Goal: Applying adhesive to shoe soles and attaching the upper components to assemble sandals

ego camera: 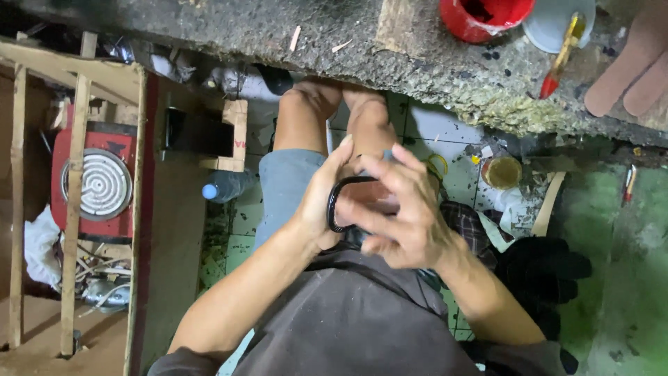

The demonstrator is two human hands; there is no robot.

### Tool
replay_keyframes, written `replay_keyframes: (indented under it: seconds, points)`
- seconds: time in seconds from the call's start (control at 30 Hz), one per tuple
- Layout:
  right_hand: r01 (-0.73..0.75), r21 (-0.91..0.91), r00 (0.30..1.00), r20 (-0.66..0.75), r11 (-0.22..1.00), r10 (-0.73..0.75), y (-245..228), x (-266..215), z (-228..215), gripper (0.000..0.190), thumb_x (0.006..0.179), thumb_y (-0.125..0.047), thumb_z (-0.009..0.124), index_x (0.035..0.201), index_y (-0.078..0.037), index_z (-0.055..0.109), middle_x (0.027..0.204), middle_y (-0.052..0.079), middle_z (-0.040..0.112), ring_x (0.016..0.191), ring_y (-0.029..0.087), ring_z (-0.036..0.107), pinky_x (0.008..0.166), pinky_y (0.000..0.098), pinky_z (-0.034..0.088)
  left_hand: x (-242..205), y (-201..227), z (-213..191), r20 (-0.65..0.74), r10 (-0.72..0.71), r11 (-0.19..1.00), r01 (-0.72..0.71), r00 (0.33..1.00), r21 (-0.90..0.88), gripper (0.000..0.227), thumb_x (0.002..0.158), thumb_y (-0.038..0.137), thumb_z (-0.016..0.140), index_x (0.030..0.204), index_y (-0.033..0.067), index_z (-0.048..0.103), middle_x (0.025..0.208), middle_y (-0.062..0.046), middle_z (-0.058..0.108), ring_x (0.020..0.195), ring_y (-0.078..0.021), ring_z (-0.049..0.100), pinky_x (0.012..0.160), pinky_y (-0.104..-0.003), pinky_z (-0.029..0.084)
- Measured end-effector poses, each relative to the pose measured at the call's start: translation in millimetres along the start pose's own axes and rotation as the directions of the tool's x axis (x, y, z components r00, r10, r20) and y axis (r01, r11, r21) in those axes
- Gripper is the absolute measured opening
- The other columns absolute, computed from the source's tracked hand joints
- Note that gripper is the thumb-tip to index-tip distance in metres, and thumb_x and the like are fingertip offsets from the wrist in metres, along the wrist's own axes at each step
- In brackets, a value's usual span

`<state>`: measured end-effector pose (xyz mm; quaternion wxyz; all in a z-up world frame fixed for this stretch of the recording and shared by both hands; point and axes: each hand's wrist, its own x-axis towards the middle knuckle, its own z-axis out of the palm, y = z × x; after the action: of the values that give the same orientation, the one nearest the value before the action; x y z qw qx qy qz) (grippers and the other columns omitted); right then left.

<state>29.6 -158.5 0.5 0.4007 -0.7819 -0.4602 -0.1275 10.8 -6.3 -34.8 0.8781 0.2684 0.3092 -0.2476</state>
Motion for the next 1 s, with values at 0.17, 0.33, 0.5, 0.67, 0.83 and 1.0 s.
replay_keyframes:
  seconds: [0.17, 0.33, 0.5, 0.67, 0.83, 1.0]
  points:
    - [0.111, -0.02, 0.991, 0.076, 0.994, -0.109, 12.8, 2.2, -1.6, 0.05, 0.098, -0.061, 0.041, 0.129, -0.033, 0.069, 0.15, 0.022, 0.047, 0.135, 0.035, 0.051, 0.117, 0.0627, 0.024, -15.2, 18.7, 28.5, -0.093, -0.134, 0.991, 0.131, 0.987, -0.031, 0.065, 0.09, 0.061, 0.059, 0.109, -0.0009, 0.068, 0.099, -0.026, 0.07, 0.086, -0.0355, 0.067, 0.073, -0.043, 0.056]
    - [0.127, -0.156, 0.988, 0.108, 0.98, -0.111, 24.6, 13.4, -6.2, 0.057, 0.095, -0.068, 0.039, 0.123, -0.031, 0.072, 0.146, 0.025, 0.049, 0.132, 0.041, 0.053, 0.112, 0.0663, 0.033, -8.4, 13.4, 19.8, -0.065, -0.203, 0.979, 0.201, 0.977, -0.037, 0.049, 0.087, 0.053, 0.065, 0.093, 0.0044, 0.06, 0.077, -0.014, 0.063, 0.063, -0.0275, 0.059, 0.055, -0.037, 0.046]
    - [0.187, -0.119, 0.978, 0.12, 0.975, -0.173, 22.1, 20.0, -12.7, 0.05, 0.1, -0.06, 0.037, 0.123, -0.032, 0.071, 0.146, 0.021, 0.053, 0.127, 0.037, 0.058, 0.112, 0.0646, 0.034, -25.1, 26.5, 30.5, 0.093, -0.224, 0.974, 0.226, 0.97, -0.012, 0.044, 0.089, 0.054, 0.063, 0.091, 0.0108, 0.061, 0.072, -0.009, 0.063, 0.053, -0.0239, 0.053, 0.049, -0.037, 0.039]
    - [0.275, -0.11, 0.959, 0.102, 0.955, -0.264, 20.9, 21.8, -8.0, 0.047, 0.1, -0.06, 0.04, 0.118, -0.033, 0.074, 0.144, 0.019, 0.055, 0.125, 0.036, 0.06, 0.109, 0.064, 0.037, -18.6, 31.0, 35.1, -0.04, -0.264, 0.964, 0.263, 0.964, -0.043, 0.043, 0.083, 0.052, 0.067, 0.098, 0.0118, 0.063, 0.082, -0.014, 0.069, 0.068, -0.0321, 0.064, 0.056, -0.044, 0.049]
    - [0.28, -0.197, 0.96, 0.084, 0.94, -0.268, 30.7, 25.1, -1.6, 0.046, 0.102, -0.058, 0.04, 0.115, -0.029, 0.074, 0.145, 0.021, 0.053, 0.124, 0.036, 0.06, 0.109, 0.0652, 0.037, 5.6, 37.6, 12.5, -0.099, -0.294, 0.936, 0.307, 0.951, 0.172, 0.056, 0.095, 0.045, 0.055, 0.1, -0.0112, 0.055, 0.081, -0.02, 0.061, 0.072, -0.005, 0.054, 0.074, -0.01, 0.037]
    - [0.212, -0.106, 0.974, 0.097, 0.971, -0.202, 28.5, 5.0, -23.9, 0.049, 0.102, -0.055, 0.036, 0.124, -0.028, 0.07, 0.14, 0.019, 0.058, 0.121, 0.032, 0.063, 0.108, 0.0596, 0.042, -19.6, 54.4, 8.5, -0.107, -0.293, 0.956, 0.29, 0.95, -0.043, 0.055, 0.084, 0.058, 0.063, 0.107, 0.0089, 0.061, 0.094, -0.015, 0.07, 0.075, -0.0354, 0.066, 0.064, -0.049, 0.052]
